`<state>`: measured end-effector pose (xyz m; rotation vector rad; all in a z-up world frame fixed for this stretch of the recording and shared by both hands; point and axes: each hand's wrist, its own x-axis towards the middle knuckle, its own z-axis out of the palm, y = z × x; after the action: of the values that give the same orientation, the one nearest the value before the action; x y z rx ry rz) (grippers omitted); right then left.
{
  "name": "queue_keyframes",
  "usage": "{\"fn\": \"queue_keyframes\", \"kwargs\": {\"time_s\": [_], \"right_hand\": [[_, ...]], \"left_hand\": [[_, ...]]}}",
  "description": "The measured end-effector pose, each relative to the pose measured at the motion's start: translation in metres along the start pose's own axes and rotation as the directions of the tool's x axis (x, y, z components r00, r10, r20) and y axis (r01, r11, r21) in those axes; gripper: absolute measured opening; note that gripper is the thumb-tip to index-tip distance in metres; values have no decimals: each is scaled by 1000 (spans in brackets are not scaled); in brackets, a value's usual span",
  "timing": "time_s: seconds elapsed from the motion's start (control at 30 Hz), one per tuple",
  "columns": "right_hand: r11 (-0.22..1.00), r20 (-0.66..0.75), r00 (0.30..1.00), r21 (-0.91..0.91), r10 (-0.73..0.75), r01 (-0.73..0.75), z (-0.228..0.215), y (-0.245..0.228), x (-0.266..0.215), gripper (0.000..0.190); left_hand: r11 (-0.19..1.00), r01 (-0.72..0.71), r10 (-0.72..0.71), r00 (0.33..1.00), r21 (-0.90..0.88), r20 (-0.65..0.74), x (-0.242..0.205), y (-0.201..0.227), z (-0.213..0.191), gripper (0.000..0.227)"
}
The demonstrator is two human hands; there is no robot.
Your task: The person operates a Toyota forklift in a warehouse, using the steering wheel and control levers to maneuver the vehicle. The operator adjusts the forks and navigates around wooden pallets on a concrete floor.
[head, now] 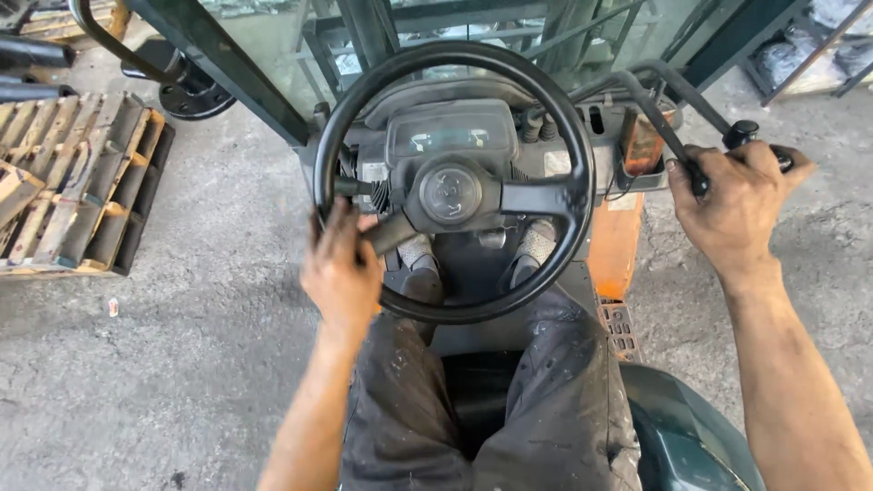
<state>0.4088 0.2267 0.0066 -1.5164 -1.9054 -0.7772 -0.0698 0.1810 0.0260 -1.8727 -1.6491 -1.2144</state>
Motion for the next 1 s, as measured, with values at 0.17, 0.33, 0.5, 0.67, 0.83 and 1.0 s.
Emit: {"fn": "queue_keyframes", "kwargs": {"time_s": [0.17, 0.33, 0.5, 0.67, 0.83, 1.0], "right_hand": [[999, -2, 1000, 51, 17, -17, 19, 13, 5, 14], [1000, -37, 999, 7, 3, -2, 24, 8, 20, 13], [997, 12, 999, 74, 32, -33, 33, 16, 26, 13], [998, 2, 1000, 56, 14, -15, 38, 16, 30, 13], [1000, -19, 1000, 3, 1, -1, 39, 17, 29, 13], [999, 16, 1000, 52, 11, -12, 34, 18, 31, 13]], "left_hand": [[995, -35, 38, 999, -97, 28, -70, 80, 18, 35], [896, -55, 138, 977, -440, 159, -66, 153, 63, 31], [869, -94, 176, 976, -486, 126, -37, 178, 82, 27], [846, -51, 178, 965, -530, 190, -32, 162, 75, 32], [701, 31, 253, 923, -712, 289, -21, 150, 67, 30], [855, -69, 111, 993, -515, 51, 27, 75, 56, 33]]}}
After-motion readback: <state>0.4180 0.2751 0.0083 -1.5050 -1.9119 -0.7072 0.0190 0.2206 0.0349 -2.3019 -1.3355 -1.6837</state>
